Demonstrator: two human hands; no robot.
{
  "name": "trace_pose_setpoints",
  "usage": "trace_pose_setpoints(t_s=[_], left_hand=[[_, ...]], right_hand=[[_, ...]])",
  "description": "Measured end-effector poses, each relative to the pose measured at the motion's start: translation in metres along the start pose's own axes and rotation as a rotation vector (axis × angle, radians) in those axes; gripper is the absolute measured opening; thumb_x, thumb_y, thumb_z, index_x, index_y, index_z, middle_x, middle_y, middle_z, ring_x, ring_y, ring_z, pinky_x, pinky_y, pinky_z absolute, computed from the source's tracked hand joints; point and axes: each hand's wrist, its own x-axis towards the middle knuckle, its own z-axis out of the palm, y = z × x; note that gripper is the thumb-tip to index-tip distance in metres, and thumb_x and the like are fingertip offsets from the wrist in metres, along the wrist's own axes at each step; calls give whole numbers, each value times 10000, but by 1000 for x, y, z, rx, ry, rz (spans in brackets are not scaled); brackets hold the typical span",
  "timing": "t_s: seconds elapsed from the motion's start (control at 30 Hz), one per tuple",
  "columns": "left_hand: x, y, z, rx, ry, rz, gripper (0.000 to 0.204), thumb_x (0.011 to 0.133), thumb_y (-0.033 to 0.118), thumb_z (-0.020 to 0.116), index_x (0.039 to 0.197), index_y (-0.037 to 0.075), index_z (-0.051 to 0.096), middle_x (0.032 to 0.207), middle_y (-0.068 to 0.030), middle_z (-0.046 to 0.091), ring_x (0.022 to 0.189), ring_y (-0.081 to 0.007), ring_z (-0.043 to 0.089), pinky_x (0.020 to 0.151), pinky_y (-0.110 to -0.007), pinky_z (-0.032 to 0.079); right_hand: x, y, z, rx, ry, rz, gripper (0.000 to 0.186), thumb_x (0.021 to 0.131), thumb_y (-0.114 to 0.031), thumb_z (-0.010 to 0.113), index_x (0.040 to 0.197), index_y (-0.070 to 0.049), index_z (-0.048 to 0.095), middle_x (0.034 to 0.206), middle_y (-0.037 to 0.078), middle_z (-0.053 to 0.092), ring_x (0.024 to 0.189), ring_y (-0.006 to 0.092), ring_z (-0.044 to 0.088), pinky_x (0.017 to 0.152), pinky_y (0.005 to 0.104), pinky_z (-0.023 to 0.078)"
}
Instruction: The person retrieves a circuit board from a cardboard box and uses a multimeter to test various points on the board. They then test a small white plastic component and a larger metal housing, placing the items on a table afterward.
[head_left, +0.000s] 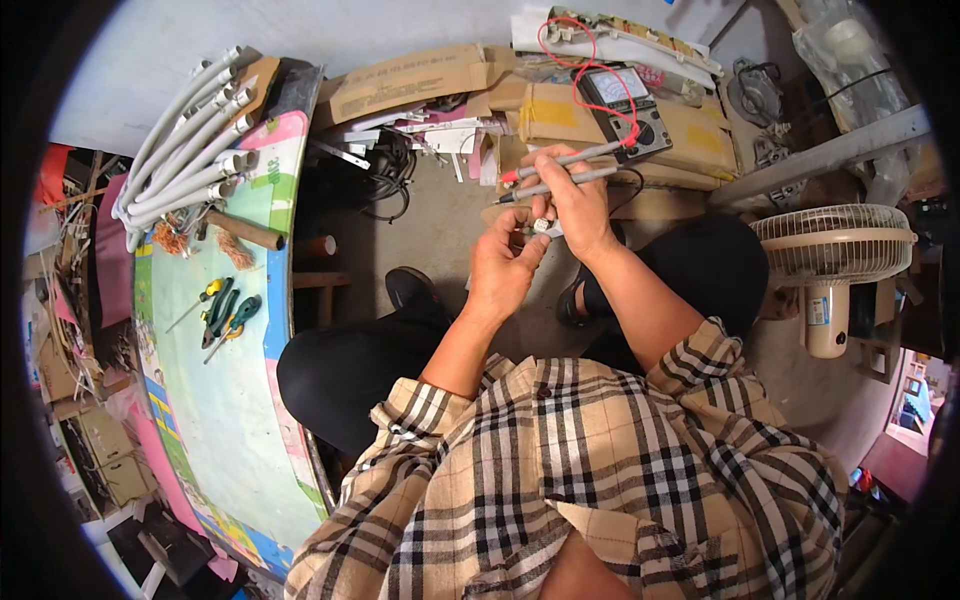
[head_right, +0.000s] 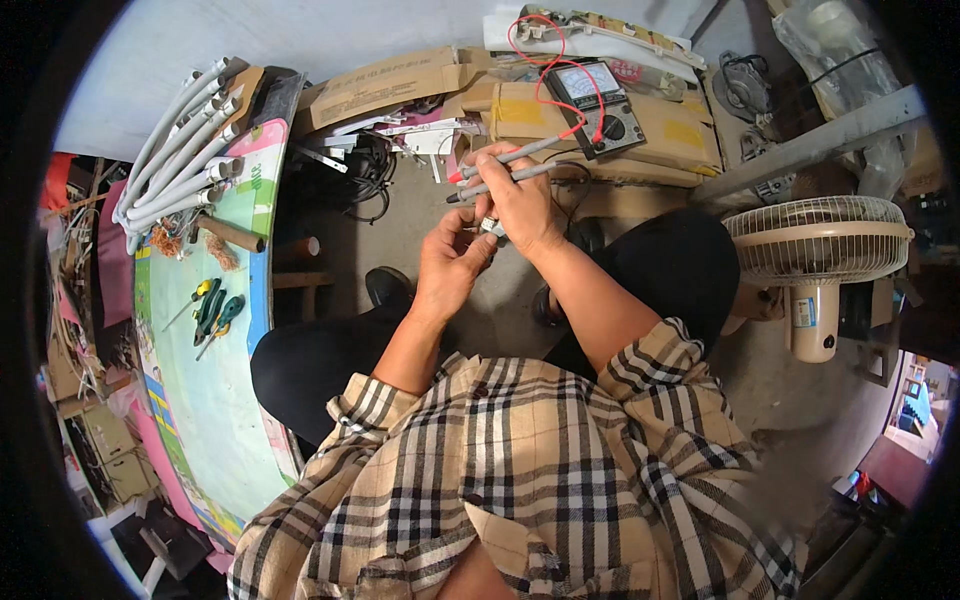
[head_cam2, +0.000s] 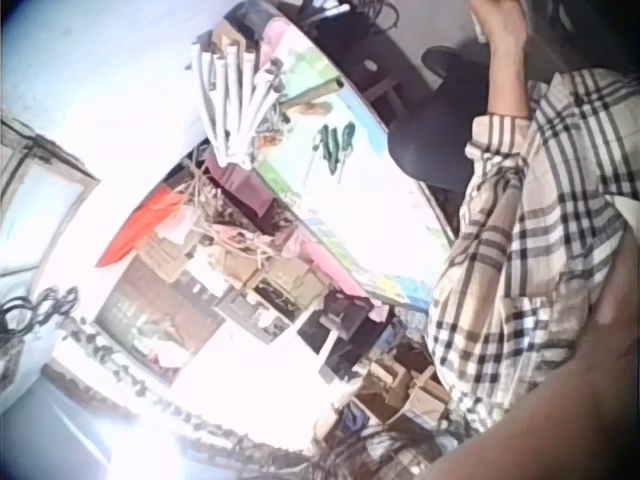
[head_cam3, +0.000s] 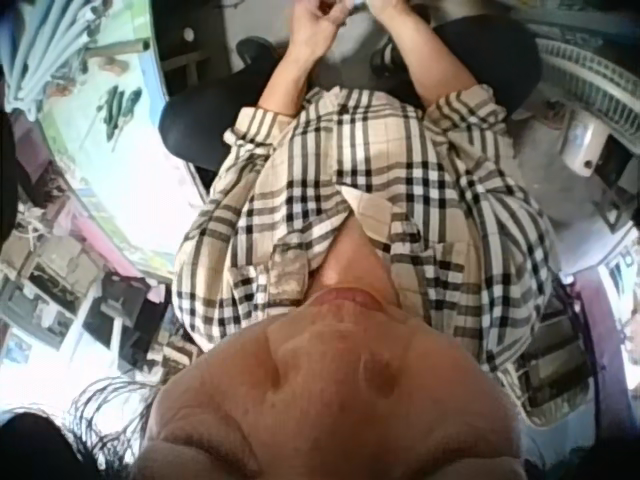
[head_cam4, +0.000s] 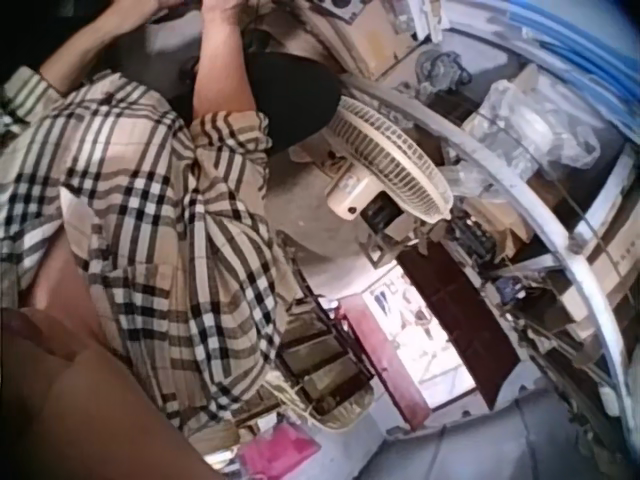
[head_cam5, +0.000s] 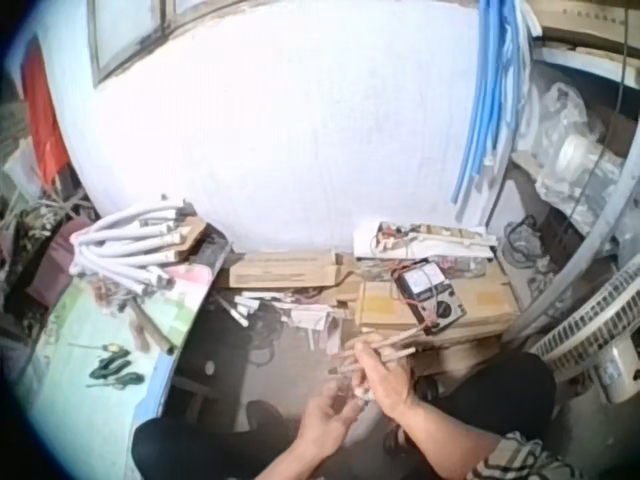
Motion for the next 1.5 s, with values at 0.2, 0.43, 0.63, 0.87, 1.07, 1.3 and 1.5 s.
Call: trace_pose_setpoints(t_s=[0.2,0.43,0.63,0.87,1.07,1.3,1.5], left_hand=[[1,-7,-8,-178,-96,-53,188,828,14,675,990,35,582,667,23,538,597,-59,489,566,-215,402],[0,-5,-12,-232,-351,-185,153,852,62,672,978,27,593,757,15,577,626,-78,513,590,-227,433],[0,-4,-10,-179,-442,-241,150,851,70,678,974,20,607,806,-6,602,676,-92,533,631,-236,457],[0,8,-13,-104,-415,-257,170,853,83,684,997,2,645,824,-17,630,680,-95,549,636,-239,461],[-1,9,-12,-110,-425,-233,156,847,87,691,971,2,649,810,-17,628,664,-93,549,627,-235,456],[-2,11,-12,-94,-424,-231,141,850,65,679,971,0,647,820,-23,634,668,-90,549,616,-234,457],[-1,8,-13,-68,-432,-223,155,854,51,668,999,-1,650,858,-31,651,718,-97,577,617,-239,475]], right_hand=[[-2,-20,-12,-168,-49,-64,235,955,-246,515,988,-33,611,805,53,635,635,78,571,548,205,435],[-27,-86,-25,-458,-189,-15,197,915,-192,556,912,0,602,750,31,616,572,73,550,546,225,437],[-43,-69,-45,-602,-184,-28,200,906,-187,559,846,1,587,674,32,589,530,97,563,509,251,436],[-49,-79,-43,-603,-202,36,190,900,-178,547,850,-1,596,645,47,579,530,109,583,507,265,443],[-50,-79,-44,-597,-227,57,193,901,-180,545,850,-2,602,650,45,586,534,105,583,503,262,443],[-50,-75,-44,-597,-235,49,185,886,-179,559,847,-5,609,643,44,587,535,97,567,506,258,443],[-51,-75,-45,-730,-304,-82,168,839,-158,561,826,4,608,645,117,583,556,201,555,553,327,438]])
